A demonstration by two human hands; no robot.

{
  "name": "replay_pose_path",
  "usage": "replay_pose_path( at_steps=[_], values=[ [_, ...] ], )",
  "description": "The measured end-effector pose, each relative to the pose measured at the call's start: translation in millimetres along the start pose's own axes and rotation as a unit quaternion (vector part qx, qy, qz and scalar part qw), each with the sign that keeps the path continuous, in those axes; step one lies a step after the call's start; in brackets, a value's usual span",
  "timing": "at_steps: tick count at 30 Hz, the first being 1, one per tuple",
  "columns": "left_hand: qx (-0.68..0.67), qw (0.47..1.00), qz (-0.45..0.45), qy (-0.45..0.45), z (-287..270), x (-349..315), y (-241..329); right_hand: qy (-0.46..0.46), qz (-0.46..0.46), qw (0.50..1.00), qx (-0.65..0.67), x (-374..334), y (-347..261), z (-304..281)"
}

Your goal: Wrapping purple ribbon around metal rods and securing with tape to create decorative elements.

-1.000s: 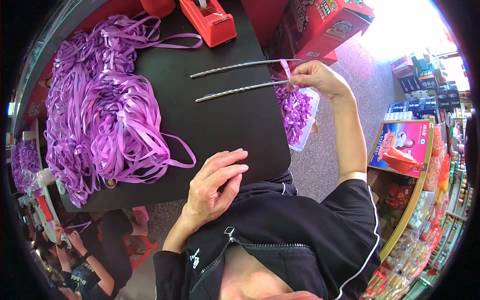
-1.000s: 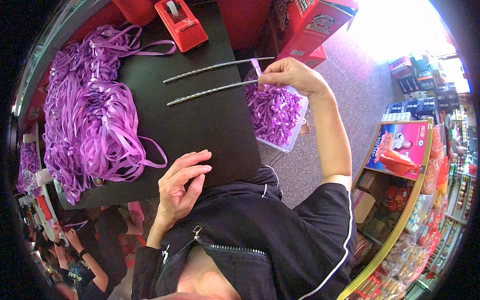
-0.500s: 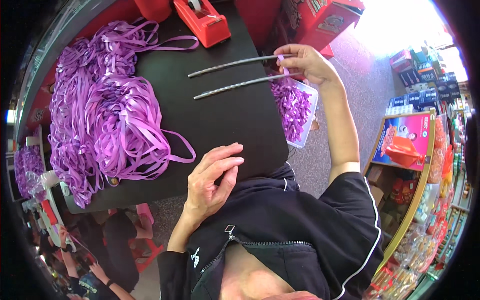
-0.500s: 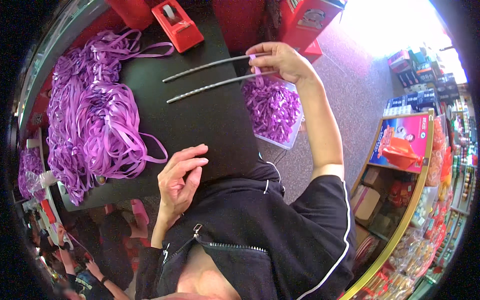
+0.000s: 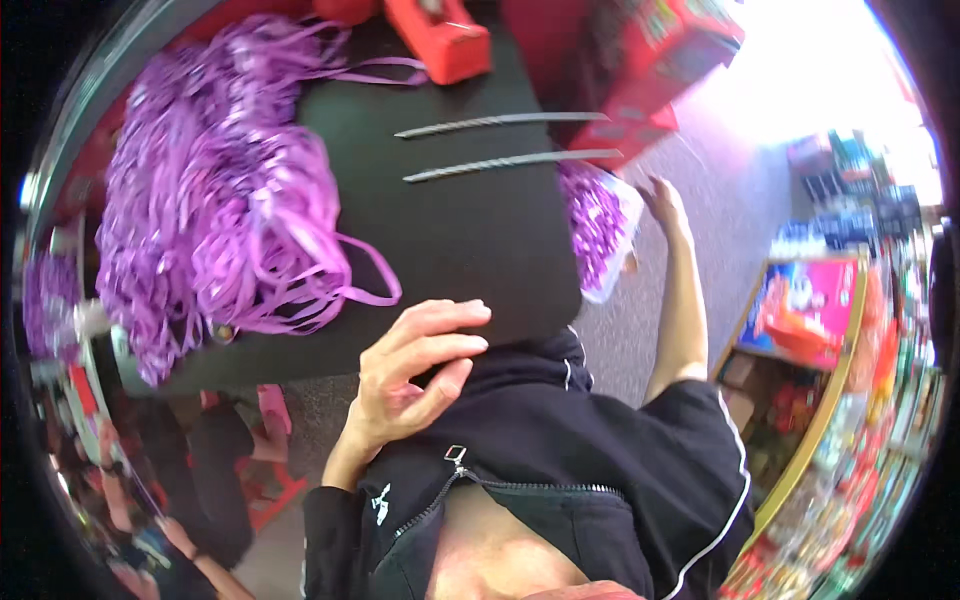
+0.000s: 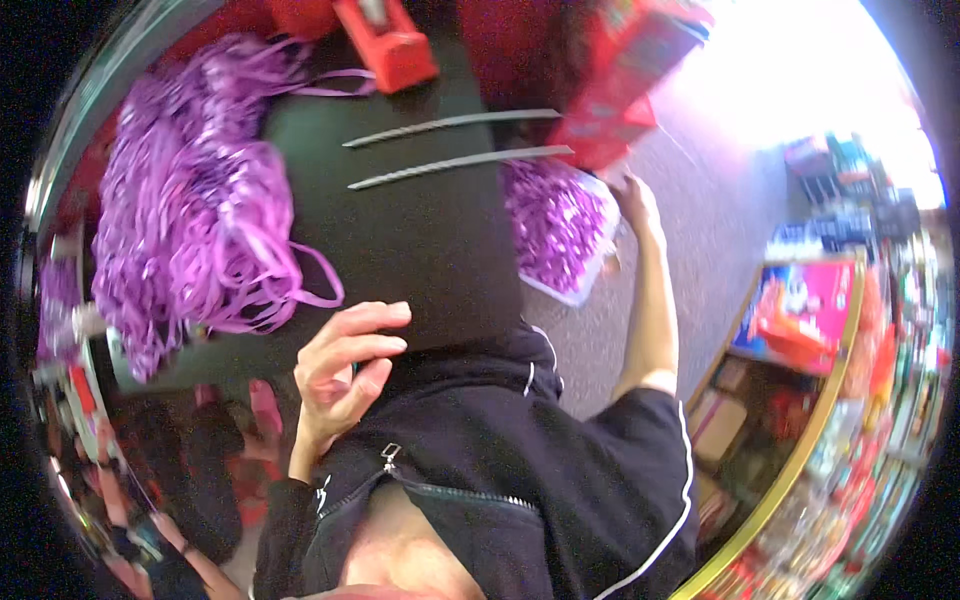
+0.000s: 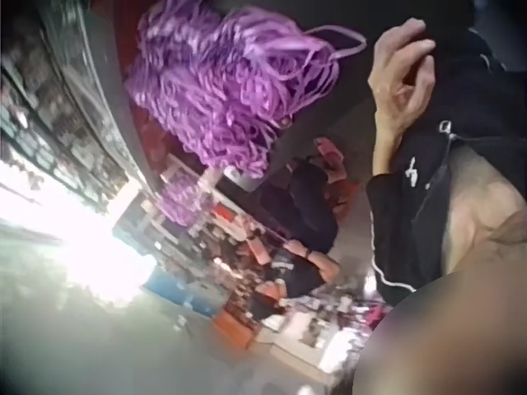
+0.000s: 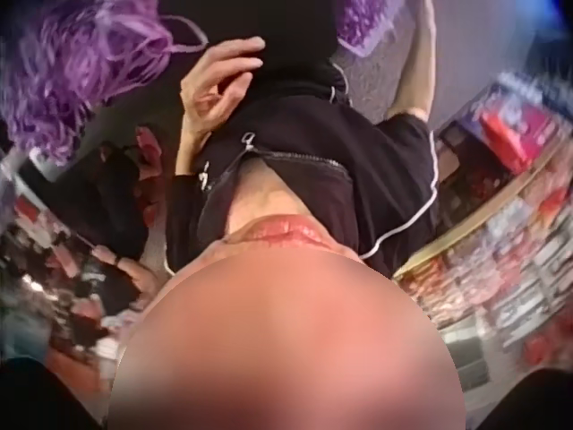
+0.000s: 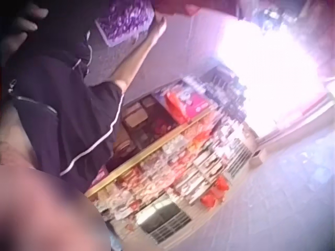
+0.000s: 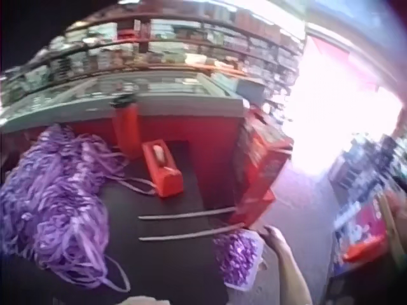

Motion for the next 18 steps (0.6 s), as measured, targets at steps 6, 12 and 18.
replay_pose_path(
  at_steps=[6,12,18],
  values=[
    [0.057,0.99,0.046,0.12,-53.4,-33.1,9.8,0.195,-0.05,0.963,0.181,-25.6,-90.1,-136.6],
    [0.206,0.898,0.108,0.373,-115.5,-89.9,19.3,0.25,-0.229,0.861,0.38,-88.3,-266.8,-258.7],
    [0.399,0.792,0.019,0.461,-148.9,-140.3,3.5,0.096,-0.521,0.79,0.309,-143.9,-433.6,-262.4]
  ],
)
Point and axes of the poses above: each hand's wrist, its own x-axis towards the middle knuckle, its own z-axis out of the palm, y = z × x, the point moved 8 cm from there along x, towards the middle knuckle, and after that the axes turned 1 degree about y, right-handed, at the moved point
